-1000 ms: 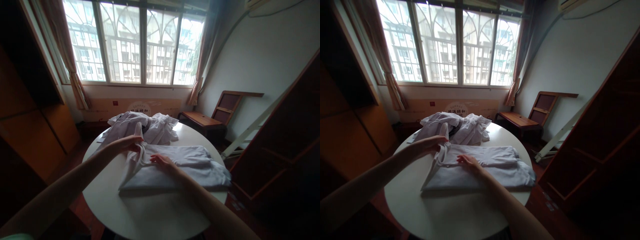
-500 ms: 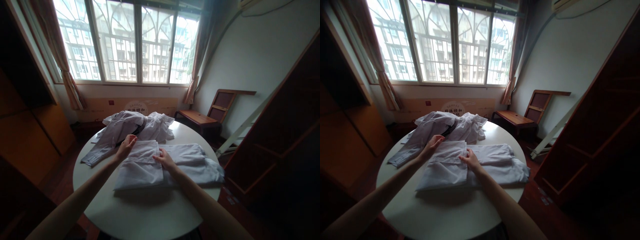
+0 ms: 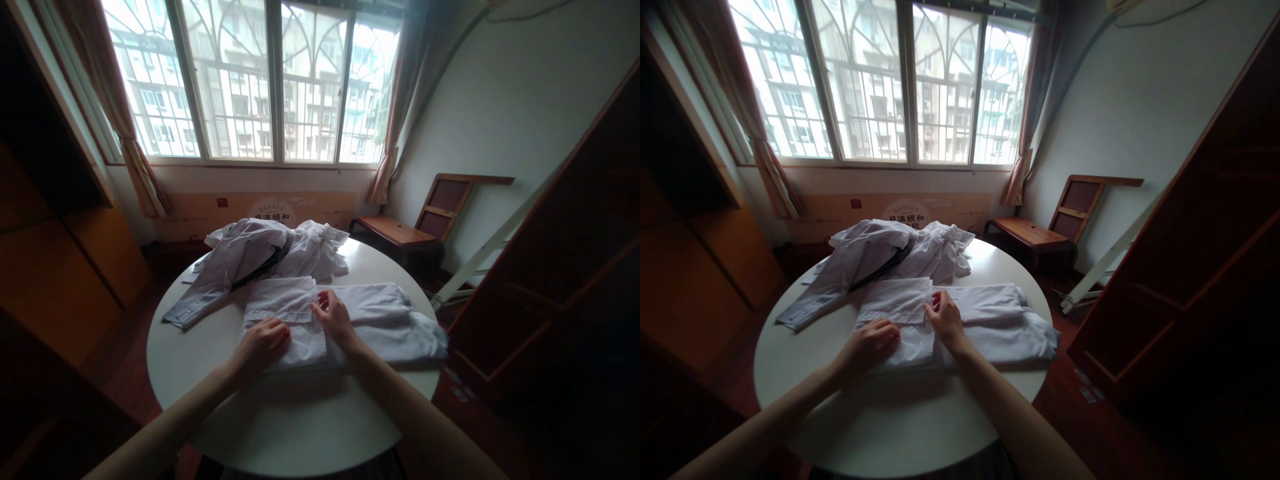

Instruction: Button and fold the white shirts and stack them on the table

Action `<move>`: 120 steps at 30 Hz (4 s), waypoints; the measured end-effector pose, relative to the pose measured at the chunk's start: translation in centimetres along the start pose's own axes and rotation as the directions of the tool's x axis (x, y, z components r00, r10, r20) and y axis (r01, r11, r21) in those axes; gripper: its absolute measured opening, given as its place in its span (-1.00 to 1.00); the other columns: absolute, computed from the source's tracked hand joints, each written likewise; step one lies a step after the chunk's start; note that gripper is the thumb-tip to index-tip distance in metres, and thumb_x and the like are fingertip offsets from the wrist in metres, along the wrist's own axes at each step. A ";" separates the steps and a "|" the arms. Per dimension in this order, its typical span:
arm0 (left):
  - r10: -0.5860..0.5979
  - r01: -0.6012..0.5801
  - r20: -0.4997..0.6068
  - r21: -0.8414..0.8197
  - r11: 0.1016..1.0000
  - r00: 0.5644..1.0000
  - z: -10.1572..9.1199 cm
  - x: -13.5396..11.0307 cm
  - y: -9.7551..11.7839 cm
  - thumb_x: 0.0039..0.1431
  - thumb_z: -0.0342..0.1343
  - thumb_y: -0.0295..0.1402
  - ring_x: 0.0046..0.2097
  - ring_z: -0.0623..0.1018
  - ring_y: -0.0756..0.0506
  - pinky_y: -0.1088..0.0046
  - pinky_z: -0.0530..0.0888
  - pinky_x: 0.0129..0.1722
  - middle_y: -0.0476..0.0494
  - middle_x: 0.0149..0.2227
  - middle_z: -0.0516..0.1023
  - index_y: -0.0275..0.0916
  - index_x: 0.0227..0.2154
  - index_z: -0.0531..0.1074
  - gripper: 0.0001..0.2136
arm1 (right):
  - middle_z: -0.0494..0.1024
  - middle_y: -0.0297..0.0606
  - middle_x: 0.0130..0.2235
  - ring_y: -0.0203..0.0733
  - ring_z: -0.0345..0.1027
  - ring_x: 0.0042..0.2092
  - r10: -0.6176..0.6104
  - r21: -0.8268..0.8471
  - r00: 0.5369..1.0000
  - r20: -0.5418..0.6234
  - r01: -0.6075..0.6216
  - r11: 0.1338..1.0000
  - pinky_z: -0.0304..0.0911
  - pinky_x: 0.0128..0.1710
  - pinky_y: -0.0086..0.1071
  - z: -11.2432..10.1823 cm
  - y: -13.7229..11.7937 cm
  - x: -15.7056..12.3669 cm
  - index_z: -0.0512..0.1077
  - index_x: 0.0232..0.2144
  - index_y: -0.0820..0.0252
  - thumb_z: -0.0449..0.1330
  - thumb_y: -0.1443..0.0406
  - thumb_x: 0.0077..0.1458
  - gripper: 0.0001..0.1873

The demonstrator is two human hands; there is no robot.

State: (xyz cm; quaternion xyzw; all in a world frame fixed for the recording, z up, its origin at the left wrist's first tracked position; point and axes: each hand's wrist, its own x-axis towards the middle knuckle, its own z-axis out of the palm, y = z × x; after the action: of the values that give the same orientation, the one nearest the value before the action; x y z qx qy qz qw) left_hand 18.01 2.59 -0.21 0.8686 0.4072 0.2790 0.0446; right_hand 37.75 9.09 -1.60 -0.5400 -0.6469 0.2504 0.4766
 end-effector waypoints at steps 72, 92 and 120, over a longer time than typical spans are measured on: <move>-0.114 0.018 -0.265 -0.338 0.941 0.957 2.6 3.9 -0.6 0.15 -0.07 -0.38 -0.16 0.47 -0.07 0.38 0.39 -0.12 -0.15 -0.22 0.48 -0.20 -0.38 0.38 -0.87 | 0.48 -0.26 -0.49 -0.23 0.29 -0.41 0.061 -0.272 0.976 0.210 -0.001 0.962 0.07 -0.39 -0.43 -0.7 -1.6 0.0 0.40 -0.60 0.21 0.13 0.33 -0.11 -0.90; -0.017 0.007 -0.133 -0.079 0.997 0.991 2.0 3.6 -1.1 0.09 0.02 -0.40 -0.18 0.49 -0.09 0.36 0.42 -0.17 -0.14 -0.22 0.50 -0.22 -0.26 0.35 -0.86 | 0.49 -0.23 -0.42 -0.27 0.27 -0.37 0.120 -0.419 0.962 0.244 -0.007 0.908 0.04 -0.40 -0.47 -0.6 -1.4 0.3 0.43 -0.49 0.25 0.09 0.30 0.01 -0.85; 0.216 -0.217 -0.019 -0.064 0.974 0.976 3.0 3.6 5.1 0.26 -0.26 -0.43 0.15 0.30 -0.06 0.34 0.33 0.11 -0.27 0.07 0.37 -0.37 0.01 0.29 -0.66 | 0.38 -0.38 -0.61 -0.35 0.22 -0.51 0.259 -0.124 0.916 0.306 -0.231 0.965 0.11 -0.48 -0.52 -1.3 -0.3 1.9 0.28 -0.70 0.22 0.03 0.40 -0.15 -0.84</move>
State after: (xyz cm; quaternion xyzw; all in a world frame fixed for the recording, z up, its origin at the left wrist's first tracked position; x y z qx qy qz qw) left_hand 24.94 2.29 0.42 0.9041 0.3011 0.3006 0.0400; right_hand 38.84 10.50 -0.12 -0.5890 -0.6528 0.3642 0.3069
